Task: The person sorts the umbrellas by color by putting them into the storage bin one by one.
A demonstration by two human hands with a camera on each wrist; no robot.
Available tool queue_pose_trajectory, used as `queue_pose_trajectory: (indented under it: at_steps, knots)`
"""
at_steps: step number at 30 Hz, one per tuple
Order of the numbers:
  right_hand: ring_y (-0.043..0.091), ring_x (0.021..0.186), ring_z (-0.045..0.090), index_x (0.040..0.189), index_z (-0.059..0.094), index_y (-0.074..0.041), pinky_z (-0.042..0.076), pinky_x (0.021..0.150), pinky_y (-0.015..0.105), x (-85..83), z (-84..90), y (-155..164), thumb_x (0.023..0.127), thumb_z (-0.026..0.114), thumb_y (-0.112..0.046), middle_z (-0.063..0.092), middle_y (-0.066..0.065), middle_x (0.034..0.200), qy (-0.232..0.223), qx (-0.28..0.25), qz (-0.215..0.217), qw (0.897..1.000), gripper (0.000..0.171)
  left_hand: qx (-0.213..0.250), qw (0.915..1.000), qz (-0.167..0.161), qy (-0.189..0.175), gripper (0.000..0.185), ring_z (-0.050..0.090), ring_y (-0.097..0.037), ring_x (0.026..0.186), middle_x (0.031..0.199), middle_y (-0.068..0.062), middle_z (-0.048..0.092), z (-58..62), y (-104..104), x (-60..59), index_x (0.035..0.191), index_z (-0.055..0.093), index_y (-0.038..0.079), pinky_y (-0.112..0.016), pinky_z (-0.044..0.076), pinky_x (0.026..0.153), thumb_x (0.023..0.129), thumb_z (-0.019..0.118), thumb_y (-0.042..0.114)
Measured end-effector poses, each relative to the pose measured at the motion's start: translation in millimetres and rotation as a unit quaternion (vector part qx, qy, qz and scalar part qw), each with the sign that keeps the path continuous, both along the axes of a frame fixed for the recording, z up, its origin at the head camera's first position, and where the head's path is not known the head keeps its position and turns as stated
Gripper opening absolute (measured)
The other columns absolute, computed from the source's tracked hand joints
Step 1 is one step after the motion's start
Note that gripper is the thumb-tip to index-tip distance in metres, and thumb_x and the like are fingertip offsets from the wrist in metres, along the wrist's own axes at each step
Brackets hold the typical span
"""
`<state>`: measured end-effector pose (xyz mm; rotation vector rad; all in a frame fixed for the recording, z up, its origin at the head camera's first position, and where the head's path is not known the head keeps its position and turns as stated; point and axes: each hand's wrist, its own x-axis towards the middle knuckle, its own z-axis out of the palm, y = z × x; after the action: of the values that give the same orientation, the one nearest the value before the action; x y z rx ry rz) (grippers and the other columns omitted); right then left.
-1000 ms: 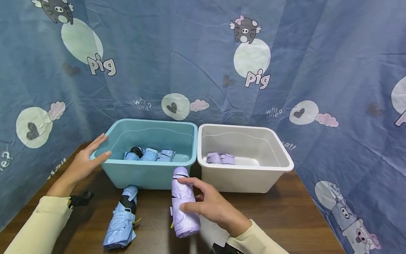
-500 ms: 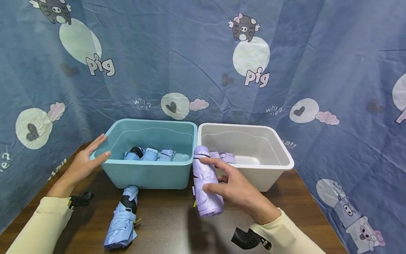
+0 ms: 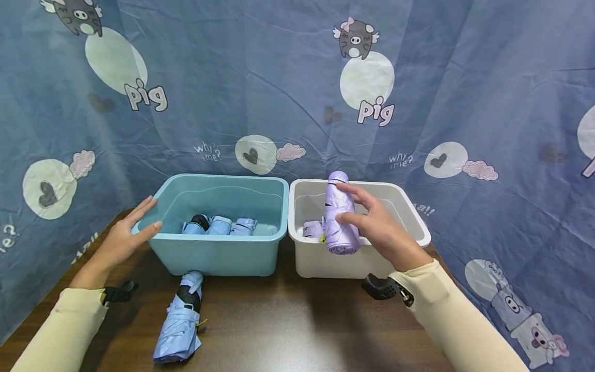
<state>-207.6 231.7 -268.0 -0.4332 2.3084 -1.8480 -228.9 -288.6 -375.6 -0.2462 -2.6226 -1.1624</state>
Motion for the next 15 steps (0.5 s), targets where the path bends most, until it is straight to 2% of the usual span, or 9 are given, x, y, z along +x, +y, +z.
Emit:
queue_pose_trajectory:
  at_steps: [8,12,15]
  knots:
    - [0.029,0.123,0.041,0.153,0.029,-0.022,0.043,0.094,0.041,-34.2,-7.6,23.9,0.094,0.059,-0.006,0.024,0.016,0.149,-0.030,-0.009,-0.019,0.999,0.068,0.004,1.0000,-0.005,0.000,0.073,0.016,-0.046,0.142,0.161,0.001,0.012,-5.2,-0.9,0.0,0.154,0.026,0.017,-0.076,0.021,0.098,0.094,0.059,0.040]
    - [0.027,0.123,0.040,0.154,0.027,-0.021,0.038,0.100,0.047,-51.4,-13.6,34.5,0.095,0.057,-0.007,0.022,0.017,0.151,-0.034,-0.010,-0.034,0.999,0.068,0.009,0.9999,-0.008,0.008,0.072,0.017,-0.045,0.142,0.161,0.000,0.013,-3.9,-2.0,-2.0,0.154,0.027,0.018,-0.075,0.020,0.099,0.094,0.060,0.040]
    - [0.024,0.119,0.042,0.154,0.026,-0.020,0.038,0.100,0.047,-63.9,-20.7,43.5,0.096,0.056,-0.006,0.021,0.018,0.151,-0.034,-0.006,-0.042,0.999,0.068,0.012,0.9998,-0.009,0.011,0.072,0.017,-0.044,0.142,0.161,0.002,0.013,-3.2,-2.7,-3.2,0.154,0.027,0.019,-0.074,0.020,0.100,0.094,0.060,0.040]
